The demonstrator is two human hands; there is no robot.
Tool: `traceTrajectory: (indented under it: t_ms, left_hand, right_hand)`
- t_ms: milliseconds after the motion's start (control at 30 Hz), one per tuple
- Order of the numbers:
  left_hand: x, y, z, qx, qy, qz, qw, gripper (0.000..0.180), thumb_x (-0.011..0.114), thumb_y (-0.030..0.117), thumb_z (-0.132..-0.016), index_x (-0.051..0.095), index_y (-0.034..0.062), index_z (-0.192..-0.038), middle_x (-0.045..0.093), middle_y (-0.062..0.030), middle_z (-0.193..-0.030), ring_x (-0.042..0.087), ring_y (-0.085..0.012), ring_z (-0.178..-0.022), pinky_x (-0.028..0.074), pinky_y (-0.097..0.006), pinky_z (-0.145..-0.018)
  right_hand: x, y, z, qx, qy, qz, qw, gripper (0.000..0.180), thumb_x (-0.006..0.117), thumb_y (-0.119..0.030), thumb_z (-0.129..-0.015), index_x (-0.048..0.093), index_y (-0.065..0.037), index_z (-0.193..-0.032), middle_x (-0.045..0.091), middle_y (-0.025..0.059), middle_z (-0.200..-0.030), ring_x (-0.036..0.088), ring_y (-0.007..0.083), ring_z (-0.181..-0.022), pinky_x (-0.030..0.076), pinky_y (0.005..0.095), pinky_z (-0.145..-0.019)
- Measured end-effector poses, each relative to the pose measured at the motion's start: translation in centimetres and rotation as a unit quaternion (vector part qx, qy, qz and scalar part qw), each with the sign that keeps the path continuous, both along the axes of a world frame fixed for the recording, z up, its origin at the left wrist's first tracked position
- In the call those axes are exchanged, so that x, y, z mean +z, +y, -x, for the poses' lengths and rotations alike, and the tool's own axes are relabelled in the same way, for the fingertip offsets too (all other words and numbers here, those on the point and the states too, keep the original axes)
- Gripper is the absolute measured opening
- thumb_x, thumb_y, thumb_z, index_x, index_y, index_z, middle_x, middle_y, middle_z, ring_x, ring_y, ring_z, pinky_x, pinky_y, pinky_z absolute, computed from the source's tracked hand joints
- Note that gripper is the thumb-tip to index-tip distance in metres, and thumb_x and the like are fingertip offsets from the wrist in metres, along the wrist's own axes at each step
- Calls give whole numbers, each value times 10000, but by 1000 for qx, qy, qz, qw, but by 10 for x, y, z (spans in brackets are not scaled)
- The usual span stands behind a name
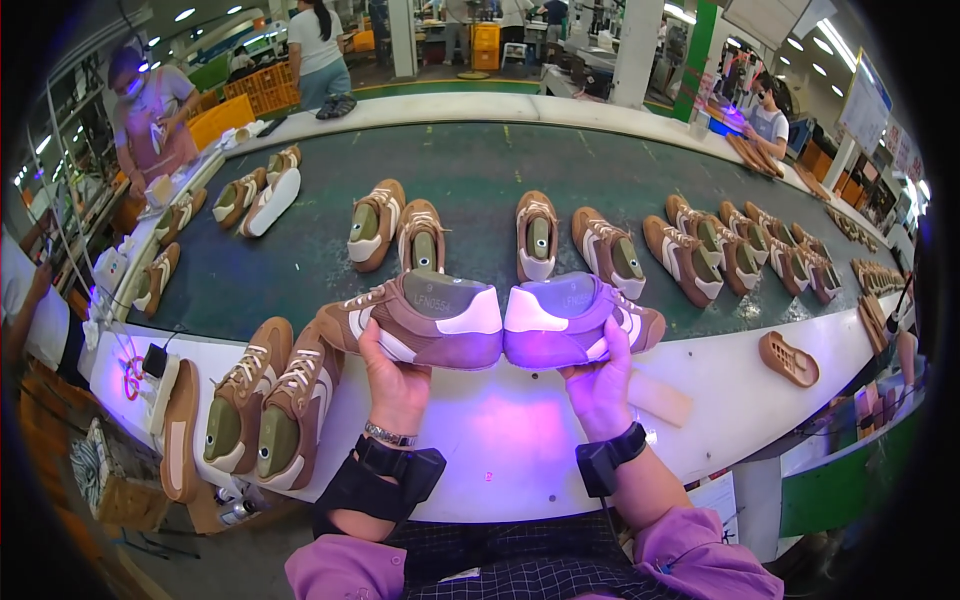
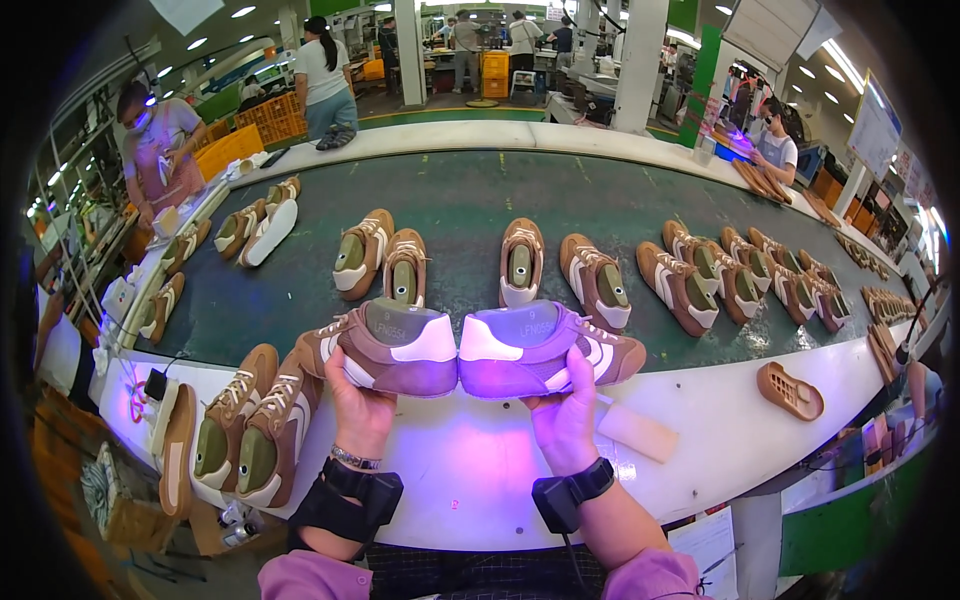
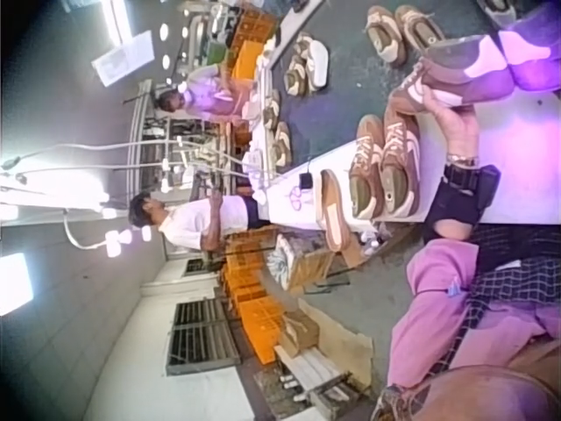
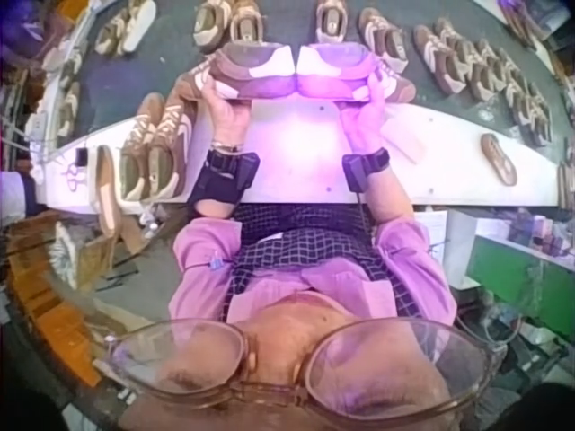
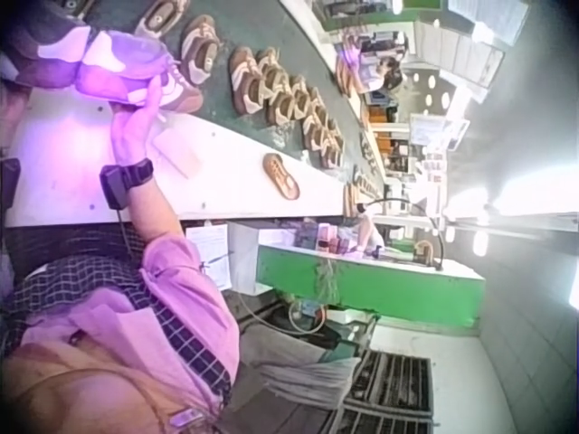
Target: The recorder is inspecting and cleaning shoes on a factory assembly line.
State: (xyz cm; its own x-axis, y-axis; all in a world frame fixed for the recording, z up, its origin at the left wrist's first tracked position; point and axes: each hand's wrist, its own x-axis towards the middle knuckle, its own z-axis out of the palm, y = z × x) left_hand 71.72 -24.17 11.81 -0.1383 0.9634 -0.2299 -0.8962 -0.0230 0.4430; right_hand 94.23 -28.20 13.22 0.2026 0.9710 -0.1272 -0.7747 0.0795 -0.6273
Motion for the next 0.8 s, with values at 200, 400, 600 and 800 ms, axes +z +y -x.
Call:
traceTrajectory:
  t_ms: [200, 400, 600, 800]
  left_hand:
    - [-1, 0, 0, 2, 6, 7, 1000, 442, 465, 434, -901, 504, 140, -1229, 566, -2, -1216, 542, -187, -1113, 482, -352, -899]
    - [2, -1, -1, -4, 11, 4, 1000, 442, 468, 435, -901, 504, 140, -1228, 565, -4, -1219, 542, -189, -1115, 477, -353, -910]
    - [2, 0, 0, -3, 3, 3, 1000, 453, 472, 434, -902, 493, 131, -1238, 560, -9, -1226, 539, -192, -1123, 476, -355, -914]
    - [0, 1, -1, -2, 6, 0, 1000, 460, 471, 431, -903, 484, 126, -1248, 554, -15, -1235, 530, -192, -1134, 466, -359, -930]
  right_hand:
    - [-1, -1, 1, -6, 6, 2, 1000, 539, 560, -378, -873, 414, -102, -1312, 513, 87, -1270, 529, 257, -1158, 478, 455, -943]
    - [-3, -2, 1, -6, 12, 1, 1000, 545, 569, -386, -866, 421, -105, -1308, 512, 82, -1275, 520, 255, -1168, 454, 461, -969]
    - [-1, -2, 6, -28, 0, 11, 1000, 518, 540, -418, -880, 447, -94, -1274, 547, 86, -1222, 565, 240, -1096, 506, 419, -889]
    - [-1, -2, 6, -31, 0, 8, 999, 519, 540, -417, -879, 448, -93, -1274, 547, 87, -1217, 563, 244, -1097, 502, 427, -892]
